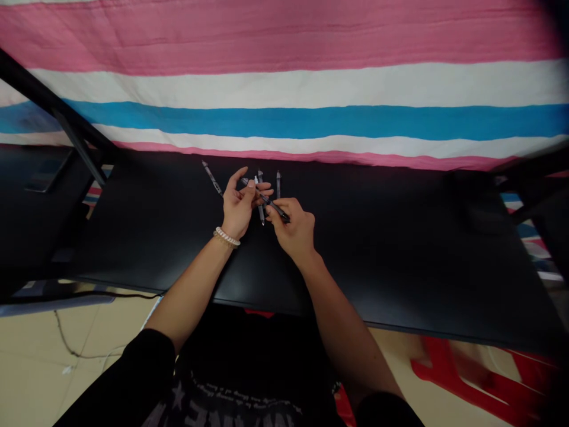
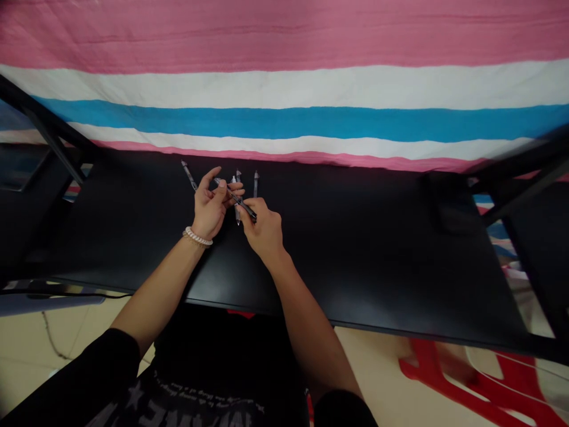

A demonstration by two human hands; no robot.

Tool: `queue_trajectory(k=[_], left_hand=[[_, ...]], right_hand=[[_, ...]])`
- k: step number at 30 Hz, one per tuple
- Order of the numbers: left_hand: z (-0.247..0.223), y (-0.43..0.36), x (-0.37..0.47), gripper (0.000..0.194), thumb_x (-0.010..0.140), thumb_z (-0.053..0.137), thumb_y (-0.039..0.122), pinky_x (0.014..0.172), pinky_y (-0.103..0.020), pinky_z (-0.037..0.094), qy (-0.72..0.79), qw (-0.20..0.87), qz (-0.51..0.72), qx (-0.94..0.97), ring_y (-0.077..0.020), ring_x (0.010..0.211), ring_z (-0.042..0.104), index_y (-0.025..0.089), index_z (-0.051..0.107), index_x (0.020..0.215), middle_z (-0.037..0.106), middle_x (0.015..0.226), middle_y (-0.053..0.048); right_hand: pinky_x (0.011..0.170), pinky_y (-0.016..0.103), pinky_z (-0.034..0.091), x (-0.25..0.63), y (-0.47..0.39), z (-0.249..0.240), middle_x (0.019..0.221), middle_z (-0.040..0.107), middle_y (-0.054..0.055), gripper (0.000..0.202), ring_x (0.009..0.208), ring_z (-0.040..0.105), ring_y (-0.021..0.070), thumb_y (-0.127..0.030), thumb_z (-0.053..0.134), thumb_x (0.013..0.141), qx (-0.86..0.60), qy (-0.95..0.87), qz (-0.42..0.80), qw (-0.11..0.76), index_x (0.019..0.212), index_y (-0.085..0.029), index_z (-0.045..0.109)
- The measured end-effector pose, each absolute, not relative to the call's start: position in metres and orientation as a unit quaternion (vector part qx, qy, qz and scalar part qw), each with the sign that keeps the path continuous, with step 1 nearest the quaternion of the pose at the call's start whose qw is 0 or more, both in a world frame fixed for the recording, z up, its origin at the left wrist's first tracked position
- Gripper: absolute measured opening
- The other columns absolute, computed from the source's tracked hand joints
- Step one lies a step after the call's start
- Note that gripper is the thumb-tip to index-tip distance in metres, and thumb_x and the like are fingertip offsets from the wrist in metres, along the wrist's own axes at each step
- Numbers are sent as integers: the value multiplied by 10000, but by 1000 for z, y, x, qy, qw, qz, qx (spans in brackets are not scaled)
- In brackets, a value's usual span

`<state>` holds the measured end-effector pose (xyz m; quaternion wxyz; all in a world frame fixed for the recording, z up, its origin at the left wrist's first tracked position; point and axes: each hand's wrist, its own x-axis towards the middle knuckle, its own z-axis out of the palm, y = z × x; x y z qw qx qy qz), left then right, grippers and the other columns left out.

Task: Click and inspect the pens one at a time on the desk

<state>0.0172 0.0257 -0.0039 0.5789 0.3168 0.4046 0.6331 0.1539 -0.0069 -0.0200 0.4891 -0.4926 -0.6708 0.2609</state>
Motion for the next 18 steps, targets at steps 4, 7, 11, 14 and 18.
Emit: queue_trajectory(k=[4,7,11,14,18], left_hand=[[-3,27,14,501,877,748,342,798,-330,593,412,576,632,315,-226,915,760,197,565,1320,772,914,-93],[-1,26,14,464,902,720,313,802,-324,591,417,576,633,306,-213,901,759,194,571,1325,771,907,-88],[-1,25,17,579,907,717,294,783,-308,587,411,577,640,297,-190,859,758,229,485,1433,772,919,-72],[-1,25,18,635,899,730,303,784,-301,585,408,581,640,294,-185,864,758,261,454,1469,772,931,-64],[0,25,16,562,895,733,320,794,-317,591,404,587,633,304,-199,863,757,218,533,1410,772,921,-82]], right_hand=[[634,283,583,154,-7,-20,815,760,10,174,683,758,181,-406,606,960,-490,-673,265,485,999,-238,626],[639,288,586,154,-7,-20,814,759,8,184,686,760,183,-421,598,964,-490,-674,266,485,996,-241,623],[641,292,592,153,-7,-19,825,759,7,204,685,758,180,-445,593,965,-490,-667,278,488,996,-244,609],[644,296,598,152,-7,-19,802,755,9,227,672,754,179,-463,585,968,-489,-655,299,492,999,-238,599],[642,302,600,152,-7,-19,800,757,17,251,668,751,183,-483,584,964,-493,-652,311,484,1003,-236,599]])
